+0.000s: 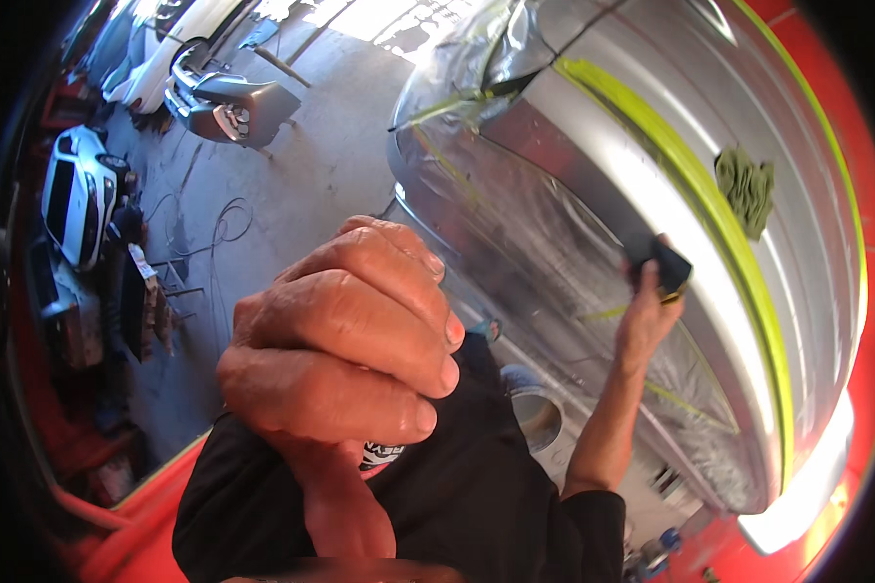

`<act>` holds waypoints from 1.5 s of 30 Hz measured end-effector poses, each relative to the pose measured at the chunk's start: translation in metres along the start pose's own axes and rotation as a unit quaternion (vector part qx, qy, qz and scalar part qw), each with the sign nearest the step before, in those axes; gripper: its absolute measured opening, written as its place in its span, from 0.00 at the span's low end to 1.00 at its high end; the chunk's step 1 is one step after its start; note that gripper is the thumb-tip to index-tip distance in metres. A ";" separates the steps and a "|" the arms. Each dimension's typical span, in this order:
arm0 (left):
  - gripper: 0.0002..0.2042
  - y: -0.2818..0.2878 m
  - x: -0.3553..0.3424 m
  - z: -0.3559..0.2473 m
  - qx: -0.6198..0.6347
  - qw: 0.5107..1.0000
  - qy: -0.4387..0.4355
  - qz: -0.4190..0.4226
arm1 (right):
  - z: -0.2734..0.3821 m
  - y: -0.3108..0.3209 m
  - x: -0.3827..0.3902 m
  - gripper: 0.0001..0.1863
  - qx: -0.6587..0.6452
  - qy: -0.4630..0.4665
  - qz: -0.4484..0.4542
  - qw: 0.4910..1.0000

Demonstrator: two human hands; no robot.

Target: Sanding, cleaning, and removing tape from a car body panel in a repair shop.

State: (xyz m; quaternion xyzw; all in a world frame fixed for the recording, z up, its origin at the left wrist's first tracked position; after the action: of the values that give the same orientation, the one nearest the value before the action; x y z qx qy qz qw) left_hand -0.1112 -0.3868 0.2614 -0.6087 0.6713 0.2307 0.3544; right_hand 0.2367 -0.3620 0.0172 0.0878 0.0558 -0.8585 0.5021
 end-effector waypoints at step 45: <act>0.22 -0.045 -0.080 0.500 -0.431 0.855 0.109 0.266 | 0.002 0.003 -0.125 0.41 0.497 0.292 -0.029 0.817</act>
State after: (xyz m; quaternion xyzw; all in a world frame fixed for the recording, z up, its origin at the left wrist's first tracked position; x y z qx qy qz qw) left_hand 0.0311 0.0291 0.0058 -0.5201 0.6750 0.5148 -0.0937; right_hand 0.2989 -0.2568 0.0447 0.5702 -0.2325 -0.7179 0.3248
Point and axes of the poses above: each hand's wrist, its own x-axis away from the middle knuckle, its own y-axis out of the back of the hand, z = x × y, the point moved 10 cm from there along -x, towards the middle knuckle, and after that the axes turned 10 degrees about y, right-handed, at the moved point
